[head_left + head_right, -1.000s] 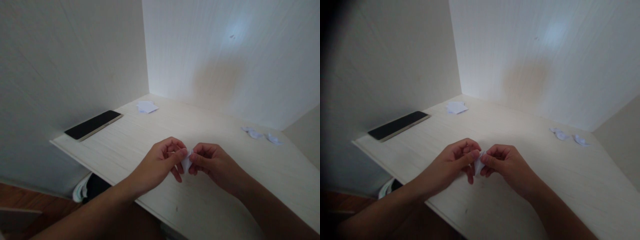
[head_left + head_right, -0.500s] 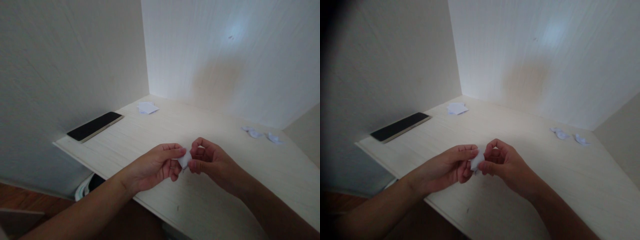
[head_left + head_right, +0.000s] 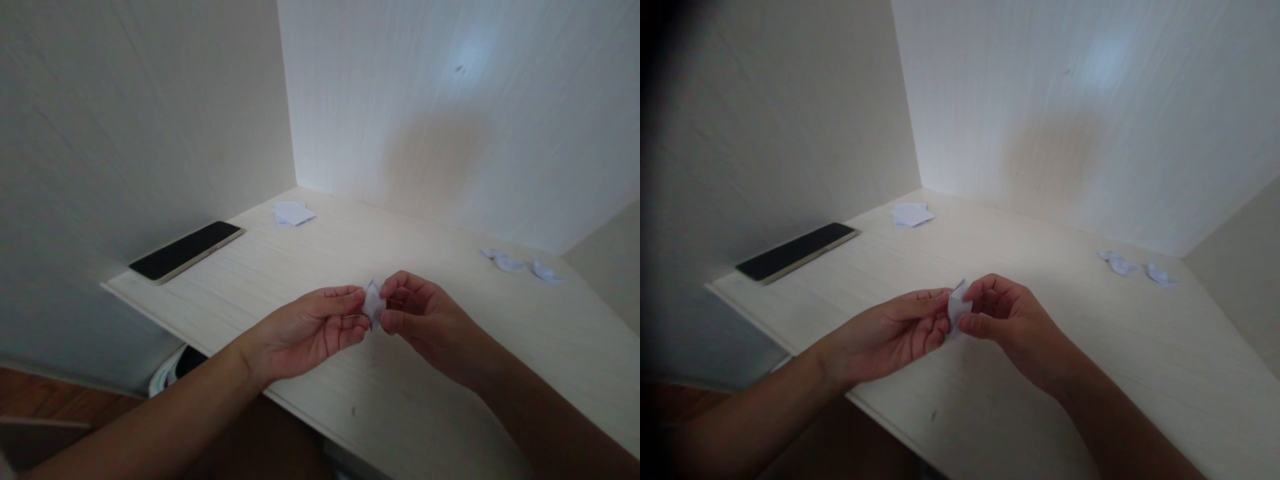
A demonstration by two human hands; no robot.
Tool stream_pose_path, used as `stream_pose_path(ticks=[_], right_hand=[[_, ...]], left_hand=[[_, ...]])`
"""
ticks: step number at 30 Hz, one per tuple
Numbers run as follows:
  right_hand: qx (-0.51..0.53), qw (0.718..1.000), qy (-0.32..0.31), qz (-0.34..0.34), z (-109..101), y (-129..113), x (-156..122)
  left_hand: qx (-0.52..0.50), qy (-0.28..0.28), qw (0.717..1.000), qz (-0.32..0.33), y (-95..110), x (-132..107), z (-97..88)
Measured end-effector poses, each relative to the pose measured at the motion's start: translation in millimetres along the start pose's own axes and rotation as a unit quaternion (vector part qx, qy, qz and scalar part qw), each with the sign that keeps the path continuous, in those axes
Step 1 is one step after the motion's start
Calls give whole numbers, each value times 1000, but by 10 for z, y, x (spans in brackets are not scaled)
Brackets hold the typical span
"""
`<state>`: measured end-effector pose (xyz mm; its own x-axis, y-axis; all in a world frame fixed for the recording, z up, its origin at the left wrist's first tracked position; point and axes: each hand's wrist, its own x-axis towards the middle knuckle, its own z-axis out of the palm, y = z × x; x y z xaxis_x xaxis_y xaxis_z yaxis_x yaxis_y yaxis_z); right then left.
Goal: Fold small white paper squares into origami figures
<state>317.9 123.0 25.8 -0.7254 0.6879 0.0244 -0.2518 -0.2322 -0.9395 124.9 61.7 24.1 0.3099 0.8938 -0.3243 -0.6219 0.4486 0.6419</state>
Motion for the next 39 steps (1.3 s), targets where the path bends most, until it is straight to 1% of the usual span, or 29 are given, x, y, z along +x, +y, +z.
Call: stream_pose_path(ticks=[3, 6, 9, 11, 13, 16, 20, 25, 30, 34, 39], right_hand=[[-1, 1000, -22, 1, -15, 2, -13], [-3, 1000, -23, 8, -20, 1, -26], [6, 999, -30, 18, -20, -8, -33], [9, 999, -38, 23, -23, -8, -33], [9, 999, -45, 23, -31, 3, -29], [1, 999, -50, 7, -49, 32, -13], [-33, 999, -39, -9, -68, 56, 13], [-48, 998, -36, -7, -74, 59, 16], [-41, 998, -37, -8, -93, 76, 22], [-80, 996, -23, -15, -102, 76, 26], [-127, 991, -26, -23, -67, 77, 13]], left_hand=[[-18, 5, 1000, -11, 5, -14, 6], [-4, -18, 1000, -13, 16, -29, 25], [36, -61, 997, 22, 12, -30, 40], [70, -72, 993, 56, -6, -20, 42], [101, -66, 989, 82, -27, -7, 42], [140, -46, 983, 110, -48, 7, 49], [188, -24, 972, 138, -53, 8, 57], [201, -28, 967, 154, -59, 3, 55], [218, -14, 961, 169, -73, 18, 51], [217, -5, 960, 179, -80, 32, 38], [214, 2, 959, 188, -92, 34, 19]])
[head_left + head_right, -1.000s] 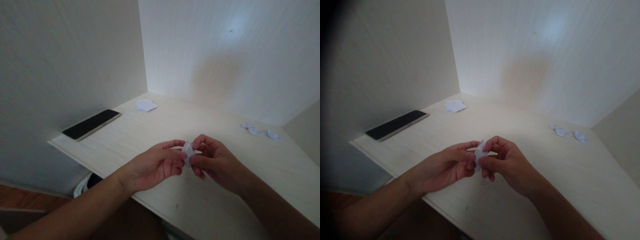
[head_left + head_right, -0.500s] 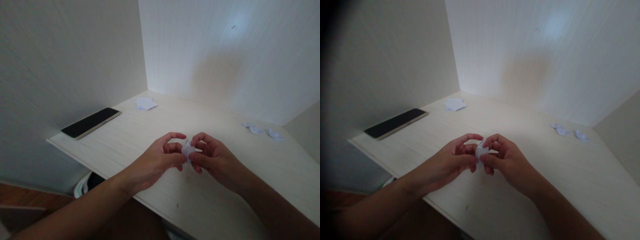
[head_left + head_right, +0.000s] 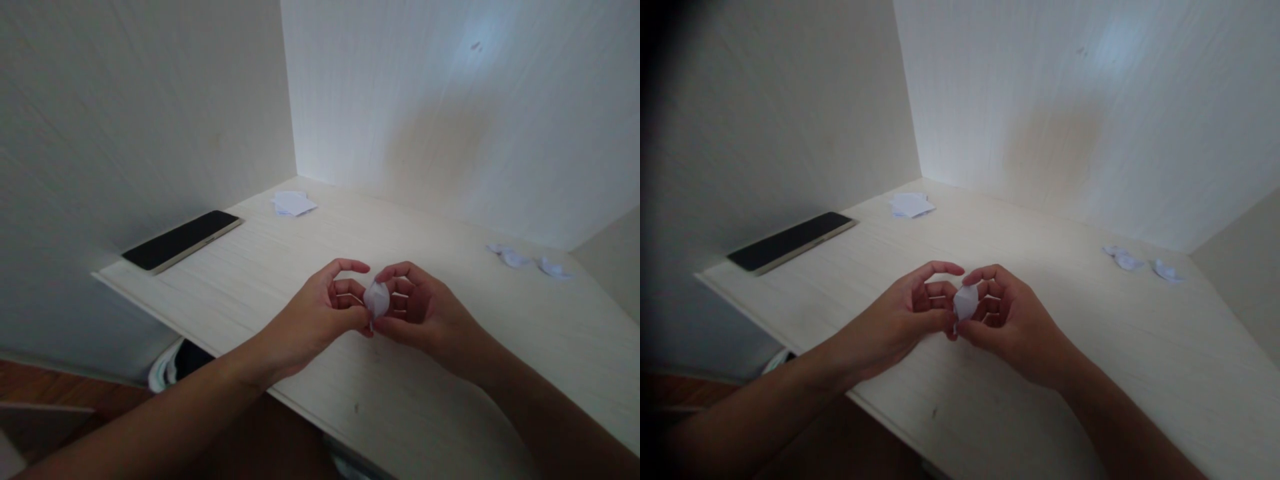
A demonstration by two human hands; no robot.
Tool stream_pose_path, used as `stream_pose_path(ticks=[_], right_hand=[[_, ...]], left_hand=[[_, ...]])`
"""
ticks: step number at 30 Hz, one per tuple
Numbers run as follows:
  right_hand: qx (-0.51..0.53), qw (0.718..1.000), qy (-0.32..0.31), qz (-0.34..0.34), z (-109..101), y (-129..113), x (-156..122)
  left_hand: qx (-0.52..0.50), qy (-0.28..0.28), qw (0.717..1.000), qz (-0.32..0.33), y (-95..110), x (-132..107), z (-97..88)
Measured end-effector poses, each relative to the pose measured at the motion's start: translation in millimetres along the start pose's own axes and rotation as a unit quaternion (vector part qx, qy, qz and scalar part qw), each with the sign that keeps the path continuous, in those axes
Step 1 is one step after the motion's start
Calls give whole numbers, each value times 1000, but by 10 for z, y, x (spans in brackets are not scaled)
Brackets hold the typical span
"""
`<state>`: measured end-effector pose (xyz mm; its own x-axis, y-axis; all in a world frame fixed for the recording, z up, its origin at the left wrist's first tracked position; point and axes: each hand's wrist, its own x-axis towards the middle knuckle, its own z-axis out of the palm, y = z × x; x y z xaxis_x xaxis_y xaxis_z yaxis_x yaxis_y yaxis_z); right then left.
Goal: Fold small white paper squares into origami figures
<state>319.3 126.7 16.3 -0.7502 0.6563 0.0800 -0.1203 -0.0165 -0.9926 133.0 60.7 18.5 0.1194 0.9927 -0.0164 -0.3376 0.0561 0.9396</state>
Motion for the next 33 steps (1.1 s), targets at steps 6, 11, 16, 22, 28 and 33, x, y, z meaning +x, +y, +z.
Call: stream_pose_path(ticks=[6, 11, 16, 22, 28, 33], right_hand=[[-11, 1000, -2, 0, 59, -15, -14], [7, 1000, -22, 11, 39, -43, -19], [15, 999, -36, 23, -11, -51, -15], [-3, 999, -17, 43, -16, -25, -2], [30, 999, -19, 36, 1, -13, 5], [37, 999, -13, 37, -19, 8, 1]], left_hand=[[10, -2, 1000, -14, 9, 2, 25], [23, -30, 999, -29, 52, 4, 53], [30, -23, 999, -34, 71, -8, 51], [52, 6, 998, -29, 52, -16, 58], [9, 14, 999, -44, 55, -11, 84], [-4, -1, 998, -56, 56, -10, 74]])
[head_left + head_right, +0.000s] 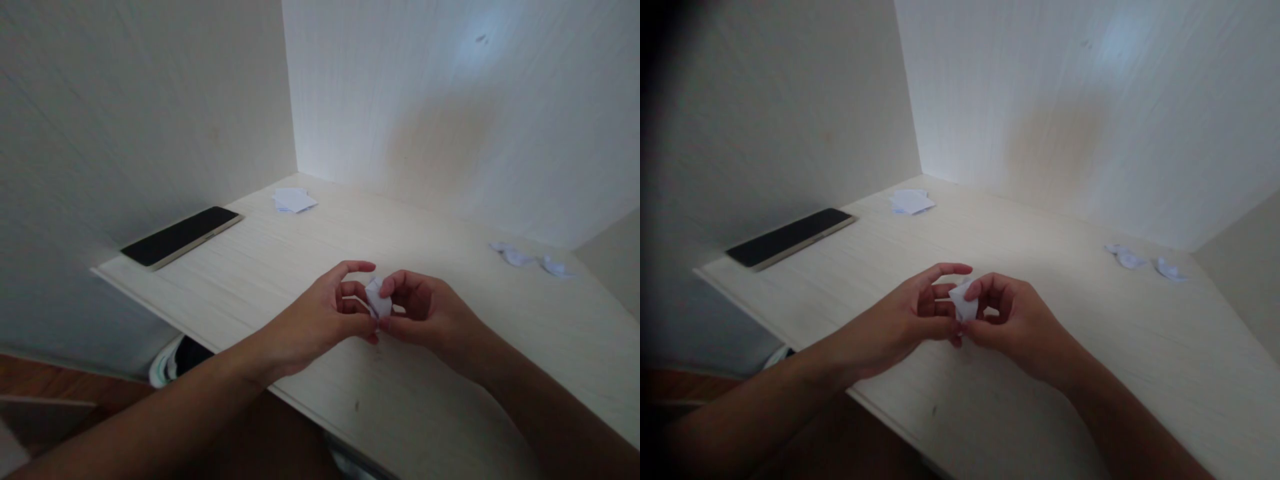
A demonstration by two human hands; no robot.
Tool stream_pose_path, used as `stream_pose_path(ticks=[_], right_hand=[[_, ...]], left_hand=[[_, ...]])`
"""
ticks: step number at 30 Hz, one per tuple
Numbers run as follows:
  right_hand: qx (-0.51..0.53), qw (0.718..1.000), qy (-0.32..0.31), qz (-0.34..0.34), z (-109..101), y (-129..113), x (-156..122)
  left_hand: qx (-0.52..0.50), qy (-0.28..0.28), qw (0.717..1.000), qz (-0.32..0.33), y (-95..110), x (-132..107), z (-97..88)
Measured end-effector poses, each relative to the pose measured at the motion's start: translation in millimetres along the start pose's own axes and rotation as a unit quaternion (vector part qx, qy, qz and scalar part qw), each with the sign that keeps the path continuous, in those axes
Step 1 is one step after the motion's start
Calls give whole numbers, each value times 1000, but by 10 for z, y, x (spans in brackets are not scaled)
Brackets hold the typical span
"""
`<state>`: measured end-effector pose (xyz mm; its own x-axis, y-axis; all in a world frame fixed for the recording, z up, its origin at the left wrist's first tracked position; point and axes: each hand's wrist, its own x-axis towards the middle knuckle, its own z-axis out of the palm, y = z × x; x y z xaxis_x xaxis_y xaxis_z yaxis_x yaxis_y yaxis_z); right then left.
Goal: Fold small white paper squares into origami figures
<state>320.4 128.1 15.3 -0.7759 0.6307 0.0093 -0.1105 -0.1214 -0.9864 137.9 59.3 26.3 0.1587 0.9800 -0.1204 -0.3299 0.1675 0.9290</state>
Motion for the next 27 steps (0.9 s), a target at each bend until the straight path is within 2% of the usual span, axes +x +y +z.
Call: stream_pose_path(ticks=[9, 15, 27], right_hand=[[52, 999, 2, -3, 21, 17, 3], [10, 1000, 25, 0, 33, 6, 0], [-73, 997, 25, 1, -9, -20, 2]], left_hand=[[36, -12, 999, 7, -1, -8, -2], [57, -16, 998, 11, -24, 7, -11], [91, -21, 996, 15, -30, 24, -30]])
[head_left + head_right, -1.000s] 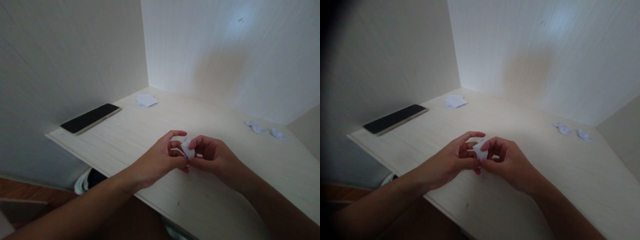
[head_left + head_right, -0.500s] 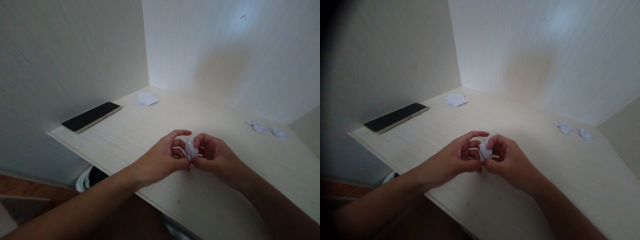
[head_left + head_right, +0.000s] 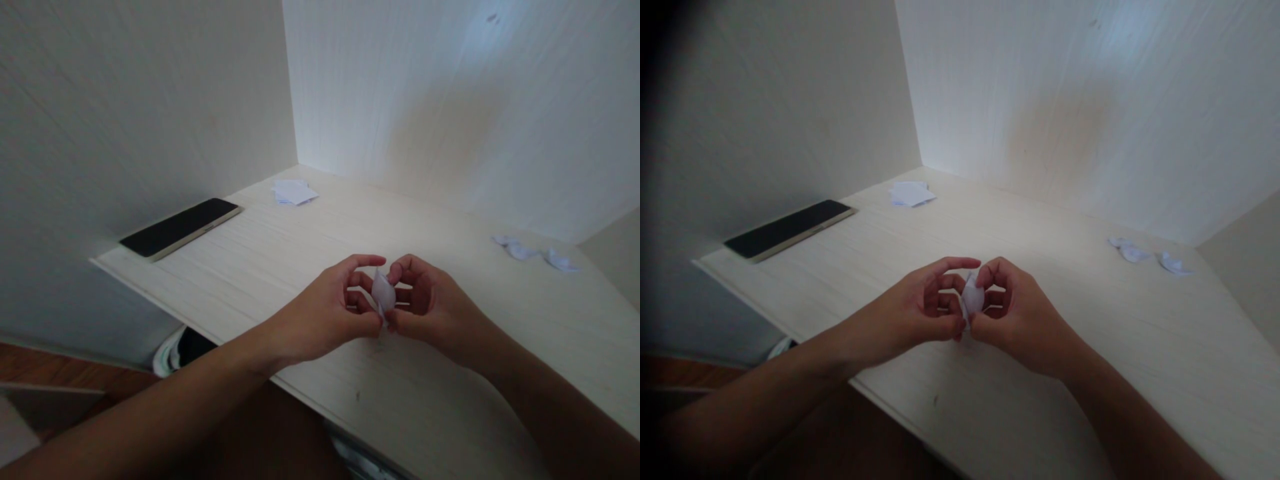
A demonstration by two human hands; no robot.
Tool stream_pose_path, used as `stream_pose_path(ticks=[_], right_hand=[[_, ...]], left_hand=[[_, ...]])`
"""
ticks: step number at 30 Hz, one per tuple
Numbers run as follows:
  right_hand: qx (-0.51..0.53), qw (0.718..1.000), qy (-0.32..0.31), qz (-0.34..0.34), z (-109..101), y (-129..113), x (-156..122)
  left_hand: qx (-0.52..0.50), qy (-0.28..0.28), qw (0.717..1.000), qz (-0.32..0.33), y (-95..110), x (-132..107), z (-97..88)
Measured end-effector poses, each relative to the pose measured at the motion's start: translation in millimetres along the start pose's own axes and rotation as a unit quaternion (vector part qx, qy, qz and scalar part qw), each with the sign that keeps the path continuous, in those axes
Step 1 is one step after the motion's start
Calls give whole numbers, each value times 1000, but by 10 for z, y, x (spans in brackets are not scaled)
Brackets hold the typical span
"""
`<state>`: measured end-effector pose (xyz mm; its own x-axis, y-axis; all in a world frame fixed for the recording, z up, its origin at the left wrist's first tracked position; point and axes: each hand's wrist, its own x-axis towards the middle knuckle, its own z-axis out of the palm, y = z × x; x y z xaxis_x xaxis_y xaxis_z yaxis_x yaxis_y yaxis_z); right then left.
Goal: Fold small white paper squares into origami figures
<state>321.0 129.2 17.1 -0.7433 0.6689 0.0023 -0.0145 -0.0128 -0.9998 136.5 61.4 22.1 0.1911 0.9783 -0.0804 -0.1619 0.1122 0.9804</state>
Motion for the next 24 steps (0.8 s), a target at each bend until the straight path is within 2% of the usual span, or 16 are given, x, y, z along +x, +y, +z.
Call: stream_pose_path(ticks=[5, 12, 20, 24], right_hand=[[-18, 1000, 12, -21, 38, -17, -19], [-32, 995, 70, -59, 99, 8, -6], [13, 998, 2, -69, -20, -43, 16], [26, 998, -22, -45, -37, -67, -20]], left_hand=[[2, -3, 1000, 2, 0, 6, -2], [-34, -9, 999, 21, -5, 5, -42], [-98, -30, 995, -9, 37, -6, -28], [-113, -34, 993, -20, 36, -11, -26]])
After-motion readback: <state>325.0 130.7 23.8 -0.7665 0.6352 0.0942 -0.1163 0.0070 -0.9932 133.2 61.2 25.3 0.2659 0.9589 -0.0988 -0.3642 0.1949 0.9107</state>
